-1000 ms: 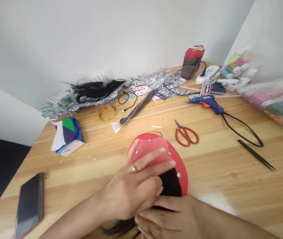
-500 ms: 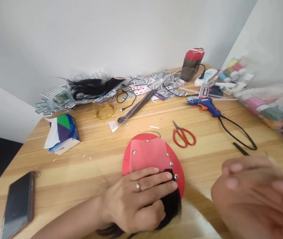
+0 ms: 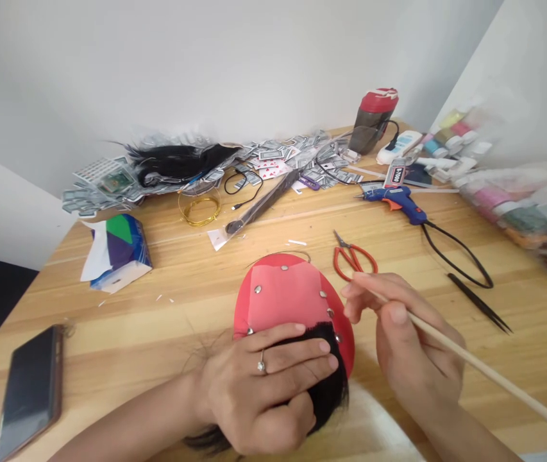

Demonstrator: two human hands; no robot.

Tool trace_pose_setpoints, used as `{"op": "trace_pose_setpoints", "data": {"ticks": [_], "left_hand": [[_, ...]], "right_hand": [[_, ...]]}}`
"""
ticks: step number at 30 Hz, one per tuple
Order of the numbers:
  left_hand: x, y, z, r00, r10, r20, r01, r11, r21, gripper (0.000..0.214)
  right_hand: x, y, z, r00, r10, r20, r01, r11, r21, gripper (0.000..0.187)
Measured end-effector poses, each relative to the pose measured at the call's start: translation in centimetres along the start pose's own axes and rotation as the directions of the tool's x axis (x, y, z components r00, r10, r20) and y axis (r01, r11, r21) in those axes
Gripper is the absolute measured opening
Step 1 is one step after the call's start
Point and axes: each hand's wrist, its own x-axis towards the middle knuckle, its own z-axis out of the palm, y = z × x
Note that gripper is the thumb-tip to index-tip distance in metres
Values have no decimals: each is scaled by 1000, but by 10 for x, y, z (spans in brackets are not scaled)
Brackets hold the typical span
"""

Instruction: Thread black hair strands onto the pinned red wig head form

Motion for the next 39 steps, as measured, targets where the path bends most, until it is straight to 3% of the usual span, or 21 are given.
{"op": "trace_pose_setpoints", "data": {"ticks": [4, 11, 13, 15, 16, 17, 19, 20, 22, 24, 28, 33, 36, 39], "left_hand": [[0, 1, 0, 999, -33, -8, 33, 999, -20, 19], [-1, 0, -1, 1000, -23, 11, 24, 998, -50, 17], [1, -1, -4, 998, -55, 22, 58, 986, -156, 17], [2, 0, -10, 977, -215, 11, 202, 897, -393, 16], [3, 1, -13, 938, -348, 11, 299, 789, -537, 18], [3, 3, -16, 872, -489, 27, 381, 643, -664, 20], [1, 3, -22, 699, -710, 77, 461, 366, -808, 21], [0, 3, -24, 624, -775, 98, 479, 280, -832, 23], [-2, 0, -28, 537, -837, 107, 503, 215, -837, 25], [-2, -4, -32, 510, -855, 93, 523, 222, -823, 26], [4, -7, -37, 546, -838, 22, 550, 338, -763, 24], [6, -4, -41, 640, -763, -89, 612, 577, -541, 20], [4, -4, -42, 761, -628, -160, 573, 767, -288, 16], [3, -5, -37, 911, -388, -138, 392, 920, 4, 15]], "right_hand": [[5, -2, 3, 998, -34, 61, 34, 999, 3, 27], [3, -9, 12, 994, 112, 0, -111, 983, 148, 12], [4, -7, 13, 993, 119, -17, -114, 978, 177, 9], [5, -4, 13, 989, 145, -32, -136, 971, 196, 7], [6, -3, 13, 986, 164, -40, -152, 967, 206, 6], [7, -2, 12, 982, 183, -47, -168, 961, 219, 6], [7, 1, 11, 976, 210, -54, -190, 951, 245, 6], [7, 2, 11, 976, 211, -60, -190, 948, 256, 5], [8, 4, 10, 977, 199, -72, -174, 948, 268, 5], [10, 7, 9, 979, 183, -89, -153, 952, 266, 6], [13, 13, 6, 982, 162, -97, -138, 966, 220, 16], [14, 17, 5, 983, 131, -130, -104, 975, 197, 17], [12, 15, 9, 989, 88, -119, -67, 983, 169, 15], [9, 13, 12, 992, 81, -94, -68, 988, 139, 16]]}}
